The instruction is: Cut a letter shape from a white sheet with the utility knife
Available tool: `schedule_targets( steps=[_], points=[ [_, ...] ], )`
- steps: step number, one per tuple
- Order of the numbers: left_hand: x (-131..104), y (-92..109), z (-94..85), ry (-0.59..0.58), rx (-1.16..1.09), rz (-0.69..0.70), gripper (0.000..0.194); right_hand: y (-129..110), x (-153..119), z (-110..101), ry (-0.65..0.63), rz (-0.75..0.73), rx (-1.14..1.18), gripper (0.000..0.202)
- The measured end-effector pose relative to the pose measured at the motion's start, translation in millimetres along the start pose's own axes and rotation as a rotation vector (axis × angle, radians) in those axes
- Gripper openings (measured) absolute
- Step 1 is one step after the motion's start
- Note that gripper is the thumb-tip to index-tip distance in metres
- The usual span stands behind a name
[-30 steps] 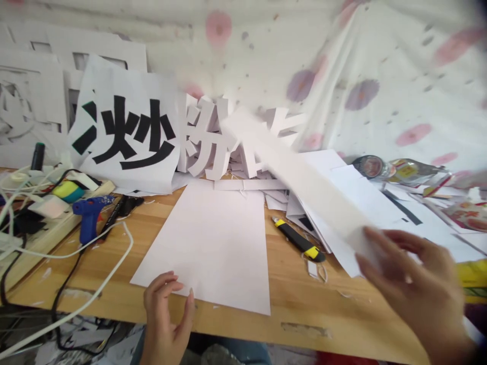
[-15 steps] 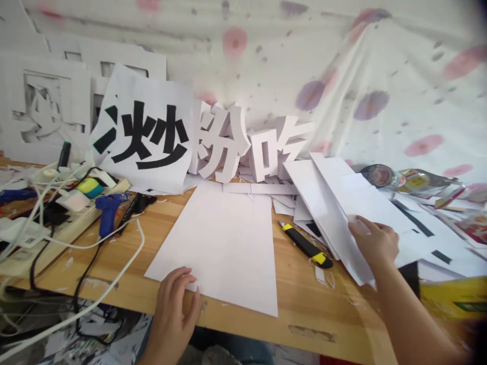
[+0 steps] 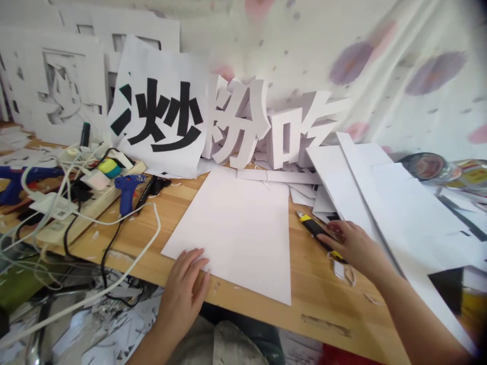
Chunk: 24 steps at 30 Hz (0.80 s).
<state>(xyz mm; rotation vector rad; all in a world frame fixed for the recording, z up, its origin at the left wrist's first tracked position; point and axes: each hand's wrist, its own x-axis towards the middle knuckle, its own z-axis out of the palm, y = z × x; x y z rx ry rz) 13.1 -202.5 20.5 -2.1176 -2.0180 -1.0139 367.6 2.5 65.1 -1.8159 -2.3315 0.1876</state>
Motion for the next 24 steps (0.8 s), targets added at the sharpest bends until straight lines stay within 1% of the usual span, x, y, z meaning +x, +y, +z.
schedule_targets(
  steps=[3, 6, 9, 11, 12, 13, 14, 15, 16, 17, 19, 21, 22, 24],
  points=[
    [2.6, -7.7, -4.9, 0.014, 0.015, -0.050, 0.021, -6.3, -9.5, 23.3, -0.013, 0.007, -0.060, 0.060],
    [4.6, -16.0, -9.6, 0.030, 0.034, -0.102, 0.019, -1.2, -8.8, 35.9, -0.015, -0.019, -0.059, 0.056],
    [4.0, -24.1, -14.7, 0.049, 0.049, -0.141, 0.021, 1.6, -5.4, 32.5, -0.006, -0.036, -0.055, 0.047],
    [3.0, -28.8, -18.0, 0.058, 0.058, -0.164, 0.022, -5.5, -4.8, 22.9, 0.014, -0.001, -0.056, 0.043],
    [2.6, -30.8, -19.4, 0.062, 0.062, -0.171, 0.022, -13.4, -5.3, 17.0, 0.024, 0.025, -0.050, 0.040],
    [2.5, -32.5, -20.3, 0.068, 0.063, -0.175, 0.022, -24.5, -6.2, 11.1, 0.025, 0.048, -0.038, 0.038],
    [2.6, -34.1, -20.9, 0.072, 0.063, -0.175, 0.022, -38.8, -7.4, 5.8, -0.004, 0.052, -0.017, 0.037],
    [2.9, -35.5, -21.0, 0.075, 0.061, -0.175, 0.022, -56.1, -8.9, 1.5, -0.062, 0.033, 0.016, 0.036],
    [3.3, -36.8, -20.7, 0.077, 0.057, -0.174, 0.022, -75.8, -10.4, -1.6, -0.113, -0.031, 0.069, 0.034],
    [3.7, -38.1, -20.0, 0.075, 0.052, -0.174, 0.021, -97.2, -11.8, -3.1, -0.173, -0.127, 0.112, 0.034],
    [4.2, -40.4, -18.1, 0.067, 0.042, -0.174, 0.022, -141.5, -13.9, -1.9, -0.276, -0.290, 0.141, 0.034],
    [3.6, -42.5, -16.2, 0.053, 0.036, -0.166, 0.024, -182.7, -14.2, 3.8, -0.354, -0.420, 0.186, 0.033],
    [3.1, -43.4, -15.5, 0.047, 0.035, -0.162, 0.025, -200.6, -13.7, 7.7, -0.373, -0.481, 0.206, 0.035],
    [2.0, -44.4, -14.7, 0.040, 0.033, -0.164, 0.029, -230.1, -11.5, 16.5, -0.430, -0.603, 0.204, 0.038]
  ],
)
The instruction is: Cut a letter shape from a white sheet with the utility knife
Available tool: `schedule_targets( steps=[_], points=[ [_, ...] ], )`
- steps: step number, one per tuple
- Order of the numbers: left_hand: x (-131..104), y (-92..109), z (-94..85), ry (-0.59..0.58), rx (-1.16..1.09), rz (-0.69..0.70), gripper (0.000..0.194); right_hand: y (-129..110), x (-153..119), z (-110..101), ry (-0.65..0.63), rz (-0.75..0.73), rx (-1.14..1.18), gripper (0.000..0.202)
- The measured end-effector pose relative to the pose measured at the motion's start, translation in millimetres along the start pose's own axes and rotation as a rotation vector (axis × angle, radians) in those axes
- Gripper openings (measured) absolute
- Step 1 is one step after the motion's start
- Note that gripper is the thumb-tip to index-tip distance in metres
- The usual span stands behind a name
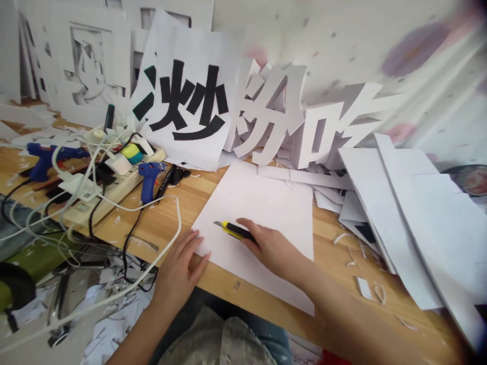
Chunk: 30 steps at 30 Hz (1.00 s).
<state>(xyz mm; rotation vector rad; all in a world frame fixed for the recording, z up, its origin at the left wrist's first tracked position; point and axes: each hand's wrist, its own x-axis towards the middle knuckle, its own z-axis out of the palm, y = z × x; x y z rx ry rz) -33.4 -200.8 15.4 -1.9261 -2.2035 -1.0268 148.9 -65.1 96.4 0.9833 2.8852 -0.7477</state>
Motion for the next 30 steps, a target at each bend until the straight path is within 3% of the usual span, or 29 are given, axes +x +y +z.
schedule_targets(
  steps=[3, 7, 30],
  points=[
    [-0.7, -0.5, 0.1, -0.005, -0.001, -0.015, 0.031, -16.9, 23.7, 11.4, -0.057, -0.104, -0.078, 0.041],
    [-0.7, -0.5, 0.2, -0.015, 0.006, -0.026, 0.031, -23.7, 37.6, 21.8, -0.032, -0.162, -0.178, 0.041],
    [-0.5, 1.5, -0.3, -0.008, 0.007, -0.029, 0.030, -22.2, 37.0, 24.7, -0.029, -0.188, -0.229, 0.042]
  ],
)
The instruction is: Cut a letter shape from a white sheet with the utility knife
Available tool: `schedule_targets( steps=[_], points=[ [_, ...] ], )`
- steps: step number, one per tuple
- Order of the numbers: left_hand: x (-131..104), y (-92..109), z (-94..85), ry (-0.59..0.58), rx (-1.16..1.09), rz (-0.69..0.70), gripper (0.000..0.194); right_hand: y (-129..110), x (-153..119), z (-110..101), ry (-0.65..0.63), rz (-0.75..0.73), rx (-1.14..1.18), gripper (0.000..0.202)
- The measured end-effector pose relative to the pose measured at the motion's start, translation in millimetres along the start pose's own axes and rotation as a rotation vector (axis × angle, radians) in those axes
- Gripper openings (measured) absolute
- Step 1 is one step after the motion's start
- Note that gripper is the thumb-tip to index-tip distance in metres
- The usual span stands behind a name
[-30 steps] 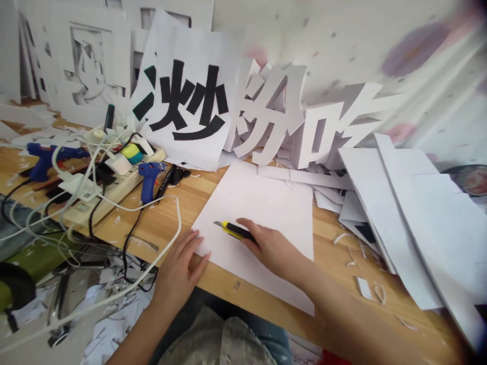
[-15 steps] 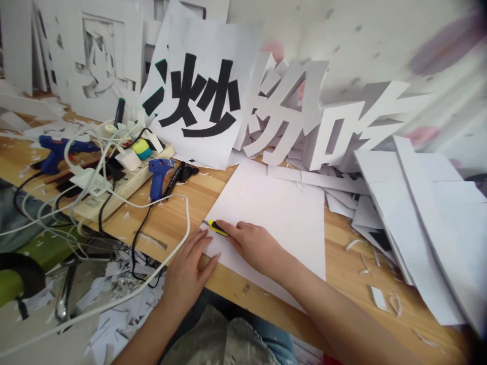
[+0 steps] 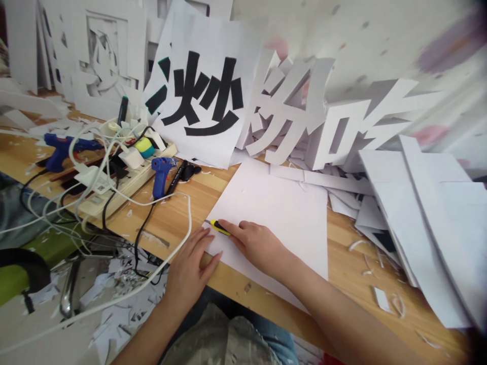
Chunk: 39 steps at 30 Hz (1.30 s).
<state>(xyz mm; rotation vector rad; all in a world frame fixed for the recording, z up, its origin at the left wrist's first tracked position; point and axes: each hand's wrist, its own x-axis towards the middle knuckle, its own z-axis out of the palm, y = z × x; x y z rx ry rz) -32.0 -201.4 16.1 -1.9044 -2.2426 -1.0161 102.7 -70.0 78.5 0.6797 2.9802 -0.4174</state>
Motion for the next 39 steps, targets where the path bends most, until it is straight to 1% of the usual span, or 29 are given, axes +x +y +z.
schedule_targets(
  steps=[4, 7, 11, 15, 20, 26, 32, 39],
  points=[
    [-0.3, -0.6, 0.1, -0.006, 0.004, 0.006, 0.030, 0.3, -1.0, 1.3, -0.001, -0.007, -0.042, 0.043],
    [-0.9, -1.2, 0.1, -0.005, 0.010, 0.006, 0.030, -0.6, -1.1, -0.8, -0.004, -0.037, -0.134, 0.046],
    [0.1, -0.5, -0.8, -0.041, 0.018, -0.020, 0.037, -5.8, 2.4, -13.5, -0.058, -0.085, -0.268, 0.053],
    [2.6, 3.2, -1.9, -0.088, 0.021, -0.086, 0.048, -11.9, 8.0, -29.8, -0.135, -0.140, -0.310, 0.054],
    [4.2, 7.3, -2.2, -0.099, 0.006, -0.143, 0.042, -13.0, 10.0, -40.2, -0.197, -0.181, -0.311, 0.055],
    [3.5, 7.6, -2.2, -0.106, 0.003, -0.146, 0.041, -10.5, 8.9, -41.3, -0.218, -0.188, -0.336, 0.057],
    [4.2, 8.4, -3.4, -0.113, -0.026, -0.157, 0.040, -6.1, 6.1, -37.1, -0.246, -0.181, -0.336, 0.060],
    [4.3, 10.2, -4.3, -0.114, -0.048, -0.171, 0.038, -2.2, -0.4, -33.0, -0.248, -0.196, -0.362, 0.062]
  ],
)
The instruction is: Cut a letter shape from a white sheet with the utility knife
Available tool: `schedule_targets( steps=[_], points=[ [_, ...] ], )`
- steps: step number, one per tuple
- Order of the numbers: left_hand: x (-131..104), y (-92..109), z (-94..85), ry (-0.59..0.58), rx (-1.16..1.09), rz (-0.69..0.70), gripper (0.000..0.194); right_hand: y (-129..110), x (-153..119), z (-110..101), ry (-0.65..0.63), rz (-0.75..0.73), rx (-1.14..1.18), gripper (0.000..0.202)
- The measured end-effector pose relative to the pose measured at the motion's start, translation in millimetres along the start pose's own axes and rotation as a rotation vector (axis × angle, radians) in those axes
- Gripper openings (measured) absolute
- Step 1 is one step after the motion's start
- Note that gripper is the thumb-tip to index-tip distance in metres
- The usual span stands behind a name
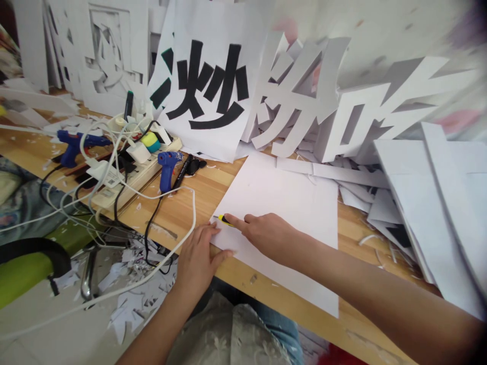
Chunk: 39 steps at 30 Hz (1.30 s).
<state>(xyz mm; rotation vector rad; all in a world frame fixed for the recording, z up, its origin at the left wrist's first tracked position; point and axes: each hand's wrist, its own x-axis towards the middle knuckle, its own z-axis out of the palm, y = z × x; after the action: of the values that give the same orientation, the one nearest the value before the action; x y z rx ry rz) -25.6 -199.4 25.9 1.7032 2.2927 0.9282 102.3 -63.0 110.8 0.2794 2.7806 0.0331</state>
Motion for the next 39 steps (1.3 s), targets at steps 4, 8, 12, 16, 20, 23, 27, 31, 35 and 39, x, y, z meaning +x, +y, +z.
schedule_targets(
  steps=[4, 8, 12, 16, 20, 23, 27, 31, 35, 39],
  points=[
    [0.2, 0.7, 0.1, -0.001, -0.019, -0.013, 0.038, 0.4, -3.8, 1.4, 0.000, 0.008, -0.004, 0.060],
    [0.0, -0.3, 0.6, -0.003, -0.013, -0.010, 0.037, 2.0, -6.9, 1.7, -0.010, 0.019, 0.016, 0.060],
    [-0.3, -0.7, 0.8, -0.003, 0.000, -0.013, 0.036, 4.0, -9.2, 2.8, -0.023, 0.021, 0.022, 0.061],
    [0.0, -0.3, 0.6, -0.012, 0.001, -0.021, 0.035, 5.3, -12.2, 4.7, -0.030, 0.029, 0.026, 0.062],
    [0.2, -0.2, 0.3, -0.008, -0.003, -0.016, 0.036, 5.5, -17.1, 4.3, -0.027, 0.028, 0.018, 0.063],
    [0.2, -0.1, 0.0, -0.019, -0.004, -0.015, 0.037, 6.3, -20.8, 5.8, -0.029, 0.028, 0.018, 0.063],
    [0.5, 0.3, -0.3, -0.013, -0.006, -0.011, 0.037, 9.0, -24.6, 13.7, 0.013, 0.020, 0.007, 0.066],
    [0.6, 0.1, 0.0, -0.021, 0.004, -0.024, 0.039, 12.0, -28.4, 20.4, 0.056, 0.002, -0.001, 0.067],
    [0.2, -1.2, 0.9, -0.016, 0.009, -0.005, 0.040, 14.4, -32.2, 24.0, 0.070, 0.001, 0.020, 0.065],
    [0.0, -1.9, 1.3, -0.015, 0.015, 0.002, 0.039, 16.1, -35.7, 27.3, 0.089, 0.003, 0.038, 0.063]
  ],
)
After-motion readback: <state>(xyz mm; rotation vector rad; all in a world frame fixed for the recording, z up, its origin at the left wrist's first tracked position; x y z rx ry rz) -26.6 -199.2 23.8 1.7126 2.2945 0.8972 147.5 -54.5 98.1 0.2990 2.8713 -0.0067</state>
